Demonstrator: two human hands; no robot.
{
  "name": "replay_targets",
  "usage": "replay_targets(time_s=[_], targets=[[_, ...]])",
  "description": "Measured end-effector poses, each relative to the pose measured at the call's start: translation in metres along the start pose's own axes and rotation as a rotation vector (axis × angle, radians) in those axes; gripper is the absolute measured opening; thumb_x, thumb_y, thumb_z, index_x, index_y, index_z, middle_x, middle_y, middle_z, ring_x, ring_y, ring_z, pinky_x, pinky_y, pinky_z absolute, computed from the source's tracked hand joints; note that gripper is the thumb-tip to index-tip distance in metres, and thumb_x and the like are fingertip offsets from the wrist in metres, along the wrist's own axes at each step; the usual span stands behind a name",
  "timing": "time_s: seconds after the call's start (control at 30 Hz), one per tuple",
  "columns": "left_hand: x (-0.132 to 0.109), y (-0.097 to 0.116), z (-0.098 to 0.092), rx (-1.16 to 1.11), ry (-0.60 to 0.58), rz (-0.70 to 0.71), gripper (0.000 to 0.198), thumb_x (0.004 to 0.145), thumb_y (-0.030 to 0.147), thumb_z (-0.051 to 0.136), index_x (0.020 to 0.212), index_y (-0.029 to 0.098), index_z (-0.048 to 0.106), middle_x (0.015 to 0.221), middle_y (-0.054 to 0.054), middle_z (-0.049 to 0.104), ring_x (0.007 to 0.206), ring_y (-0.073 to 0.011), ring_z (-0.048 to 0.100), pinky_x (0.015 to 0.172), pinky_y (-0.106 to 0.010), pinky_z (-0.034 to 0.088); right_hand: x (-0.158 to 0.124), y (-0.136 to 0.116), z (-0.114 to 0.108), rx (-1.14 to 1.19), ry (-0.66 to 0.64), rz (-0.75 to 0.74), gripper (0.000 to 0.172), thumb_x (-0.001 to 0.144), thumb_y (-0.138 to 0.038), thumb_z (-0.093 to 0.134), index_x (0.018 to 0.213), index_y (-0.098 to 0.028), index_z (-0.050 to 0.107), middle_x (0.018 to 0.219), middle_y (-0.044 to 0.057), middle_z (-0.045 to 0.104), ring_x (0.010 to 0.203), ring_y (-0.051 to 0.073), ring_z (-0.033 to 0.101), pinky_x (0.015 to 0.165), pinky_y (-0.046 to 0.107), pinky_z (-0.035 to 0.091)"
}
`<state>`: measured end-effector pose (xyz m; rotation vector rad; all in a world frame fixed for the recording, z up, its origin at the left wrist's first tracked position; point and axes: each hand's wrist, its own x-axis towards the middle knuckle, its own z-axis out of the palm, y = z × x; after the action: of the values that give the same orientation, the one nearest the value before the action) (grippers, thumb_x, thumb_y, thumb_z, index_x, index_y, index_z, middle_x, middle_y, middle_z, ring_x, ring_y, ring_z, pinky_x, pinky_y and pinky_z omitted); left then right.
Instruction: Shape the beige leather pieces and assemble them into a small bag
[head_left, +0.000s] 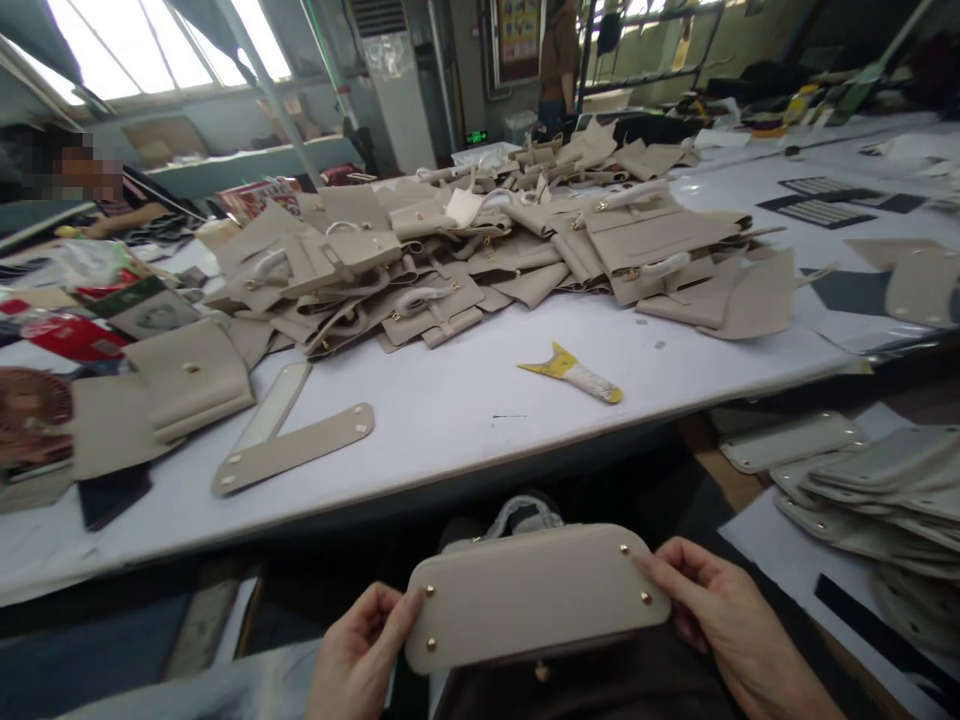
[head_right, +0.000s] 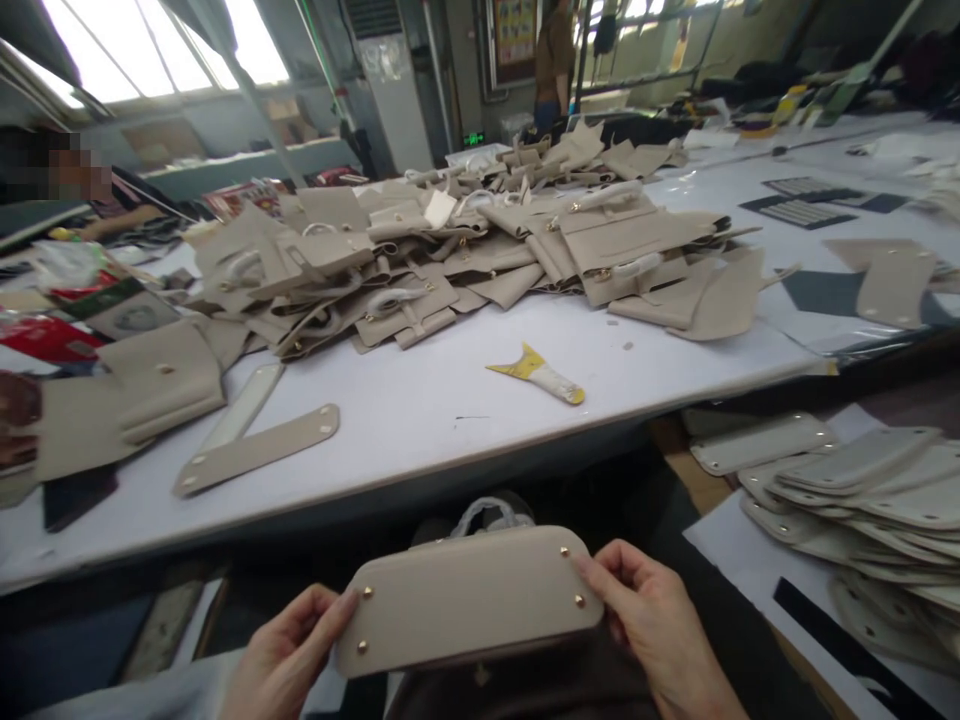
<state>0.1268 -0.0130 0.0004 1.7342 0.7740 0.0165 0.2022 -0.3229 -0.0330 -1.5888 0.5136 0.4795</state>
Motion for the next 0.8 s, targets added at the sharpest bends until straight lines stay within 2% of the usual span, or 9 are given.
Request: replay_targets(time_s=[0.17, 0.27, 0.43, 0.8], targets=[[0.006, -0.005, -0.004, -0.019, -0.052, -0.107, 0.060, 0.060, 0.074, 0.074, 0.060, 0.017, 0.055, 0.054, 0.005, 0.038, 0.053, -0.0092, 0.028, 0.046, -0.020, 0.023, 0.002, 0.000, 0.001, 0.007, -0.001, 0.036, 0.063, 0.054, -0.073, 0.079, 0.062, -0.018, 0.051, 0.054, -0.006, 0.038, 0.046, 0.005, 0.028, 0.043, 0.021, 0.018], [0.008, -0.009, -0.006, -0.029, -0.066, -0.145, 0.064, 0.056, 0.077, 0.074, 0.059, 0.017, 0.052, 0.055, 0.006, 0.037, 0.053, -0.0085, 0.026, 0.045, -0.020, 0.020, 0.002, 0.004, 0.000, -0.012, -0.016, 0.041, 0.063, 0.058, -0.074, 0.077, 0.064, -0.017, 0.051, 0.055, -0.006, 0.039, 0.046, 0.005, 0.030, 0.043, 0.021, 0.019], [0.013, -0.012, -0.005, -0.040, -0.090, -0.171, 0.064, 0.058, 0.076, 0.074, 0.062, 0.017, 0.050, 0.053, 0.006, 0.035, 0.050, -0.0067, 0.022, 0.043, -0.020, 0.013, 0.006, 0.013, -0.004, 0.017, -0.029, 0.068, 0.059, 0.063, -0.070, 0.077, 0.067, -0.018, 0.050, 0.051, -0.007, 0.038, 0.045, 0.005, 0.029, 0.043, 0.021, 0.018], [0.017, -0.018, -0.007, -0.056, -0.130, -0.190, 0.064, 0.058, 0.076, 0.074, 0.061, 0.018, 0.049, 0.053, 0.007, 0.032, 0.049, -0.0064, 0.022, 0.042, -0.020, 0.012, 0.007, 0.013, -0.002, 0.071, -0.028, 0.082, 0.060, 0.063, -0.068, 0.079, 0.067, -0.018, 0.047, 0.050, -0.008, 0.040, 0.041, 0.003, 0.031, 0.040, 0.019, 0.017]])
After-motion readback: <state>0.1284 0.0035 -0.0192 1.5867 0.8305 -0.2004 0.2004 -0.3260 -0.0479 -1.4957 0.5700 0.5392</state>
